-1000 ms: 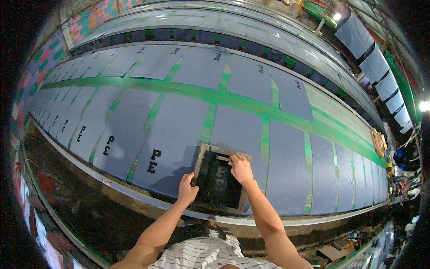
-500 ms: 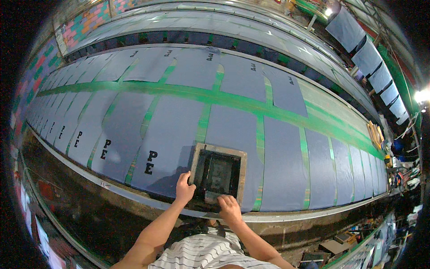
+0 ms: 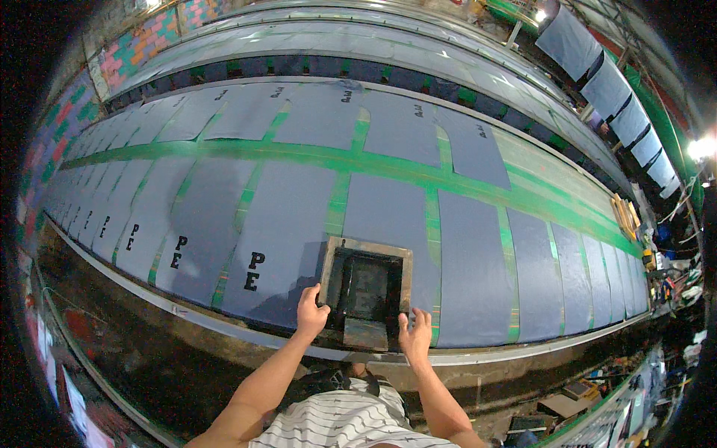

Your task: The person uses a squeegee to press ink through a screen-printing frame onto a gray fabric panel laid on a green work surface. The person repeatedly repositions the frame and scrapes ink across it to print the letters 'PE' on successive panels.

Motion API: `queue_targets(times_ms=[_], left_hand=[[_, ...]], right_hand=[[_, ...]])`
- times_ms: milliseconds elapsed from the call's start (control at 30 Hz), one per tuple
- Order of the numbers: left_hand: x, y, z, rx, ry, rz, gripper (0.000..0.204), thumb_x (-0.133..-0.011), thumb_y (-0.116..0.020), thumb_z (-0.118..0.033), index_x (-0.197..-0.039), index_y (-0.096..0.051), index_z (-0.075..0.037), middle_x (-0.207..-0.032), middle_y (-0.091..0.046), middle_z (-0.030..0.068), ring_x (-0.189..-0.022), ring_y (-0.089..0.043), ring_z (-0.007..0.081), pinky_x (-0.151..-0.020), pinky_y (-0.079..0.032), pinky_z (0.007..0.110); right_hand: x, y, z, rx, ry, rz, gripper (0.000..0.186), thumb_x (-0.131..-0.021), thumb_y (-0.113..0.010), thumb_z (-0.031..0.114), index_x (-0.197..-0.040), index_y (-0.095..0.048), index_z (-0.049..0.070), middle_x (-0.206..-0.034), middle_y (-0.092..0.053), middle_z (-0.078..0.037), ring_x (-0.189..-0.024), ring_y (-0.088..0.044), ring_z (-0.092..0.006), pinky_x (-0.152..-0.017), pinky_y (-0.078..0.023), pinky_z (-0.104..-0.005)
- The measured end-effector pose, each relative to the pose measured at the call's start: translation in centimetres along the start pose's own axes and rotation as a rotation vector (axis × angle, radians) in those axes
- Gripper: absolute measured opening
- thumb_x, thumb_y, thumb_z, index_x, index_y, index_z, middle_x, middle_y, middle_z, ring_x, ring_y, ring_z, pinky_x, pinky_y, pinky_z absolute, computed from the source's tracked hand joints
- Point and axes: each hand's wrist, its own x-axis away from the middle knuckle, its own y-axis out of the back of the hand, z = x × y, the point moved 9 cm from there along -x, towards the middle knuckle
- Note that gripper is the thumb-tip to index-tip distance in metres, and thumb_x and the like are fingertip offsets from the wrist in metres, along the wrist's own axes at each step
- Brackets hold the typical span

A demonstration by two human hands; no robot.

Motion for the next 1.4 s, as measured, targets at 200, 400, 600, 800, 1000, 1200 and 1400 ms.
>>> queue_targets(times_ms=[200, 400, 600, 800, 1000, 1200, 1400], left_hand=[[0.5, 0.5, -0.1, 0.068, -0.039, -0.039, 0.061, -0.072, -0.067, 0.001, -0.132, -0.054, 0.004, -0.120, -0.058, 0.0208, -0.112, -0.059, 0.0385, -0.096, -0.049, 0.043], [1.2, 1.7, -2.5, 0.128, -0.149, -0.122, 0.061, -0.070, -0.065, 0.006, -0.130, -0.056, 0.004, -0.120, -0.058, 0.0200, -0.110, -0.060, 0.0358, -0.099, -0.048, 0.039], [0.3, -2.4, -7.0, 0.103, -0.086, -0.094, 0.064, -0.069, -0.064, 0.012, -0.132, -0.054, 0.004, -0.124, -0.056, 0.0164, -0.112, -0.059, 0.0304, -0.098, -0.048, 0.037], [2.1, -12.2, -13.1, 0.133, -0.003, -0.058, 0.064, -0.071, -0.068, 0.012, -0.133, -0.054, 0.004, -0.125, -0.056, 0.0155, -0.113, -0.059, 0.0289, -0.098, -0.049, 0.036], [5.0, -22.3, -15.3, 0.163, -0.026, -0.085, 0.061, -0.070, -0.068, 0.006, -0.131, -0.056, 0.004, -0.124, -0.058, 0.0197, -0.118, -0.057, 0.0360, -0.102, -0.047, 0.041], [6.4, -25.7, -18.5, 0.046, 0.064, -0.057, 0.060, -0.072, -0.066, 0.002, -0.130, -0.057, 0.004, -0.127, -0.058, 0.0191, -0.122, -0.055, 0.0369, -0.103, -0.046, 0.044], [7.4, -26.5, -18.5, 0.010, 0.084, -0.030, 0.059, -0.073, -0.067, 0.000, -0.132, -0.056, 0.003, -0.129, -0.057, 0.0195, -0.122, -0.055, 0.0382, -0.103, -0.046, 0.044]], right_hand=[[0.6, -2.0, -2.6, -0.002, -0.206, 0.085, 0.046, -0.097, -0.059, 0.039, -0.112, -0.065, -0.004, -0.109, -0.062, -0.026, -0.101, -0.059, -0.0436, -0.089, -0.047, -0.0494], [1.0, 0.2, -2.2, -0.126, -0.197, 0.077, 0.051, -0.097, -0.058, 0.037, -0.119, -0.062, -0.009, -0.110, -0.062, -0.025, -0.104, -0.060, -0.0412, -0.090, -0.047, -0.0465], [-1.2, 4.7, -5.0, -0.153, -0.187, 0.069, 0.047, -0.096, -0.061, 0.032, -0.121, -0.062, -0.008, -0.109, -0.063, -0.023, -0.102, -0.061, -0.0380, -0.090, -0.048, -0.0432], [-3.8, 12.3, -13.2, -0.139, -0.157, 0.008, 0.046, -0.095, -0.062, 0.033, -0.117, -0.063, -0.007, -0.105, -0.062, -0.023, -0.098, -0.060, -0.0406, -0.088, -0.048, -0.0451], [-5.5, 18.1, -22.0, -0.079, -0.152, 0.059, 0.047, -0.094, -0.064, 0.032, -0.117, -0.064, -0.009, -0.102, -0.063, -0.021, -0.094, -0.062, -0.0366, -0.085, -0.049, -0.0433], [-5.8, 20.4, -26.4, -0.078, -0.165, 0.119, 0.045, -0.091, -0.066, 0.033, -0.112, -0.066, -0.007, -0.099, -0.063, -0.021, -0.094, -0.062, -0.0373, -0.084, -0.049, -0.0432], [-5.5, 20.4, -27.9, -0.070, -0.201, 0.194, 0.044, -0.091, -0.067, 0.032, -0.112, -0.066, -0.006, -0.100, -0.064, -0.021, -0.095, -0.063, -0.0367, -0.085, -0.049, -0.0428]])
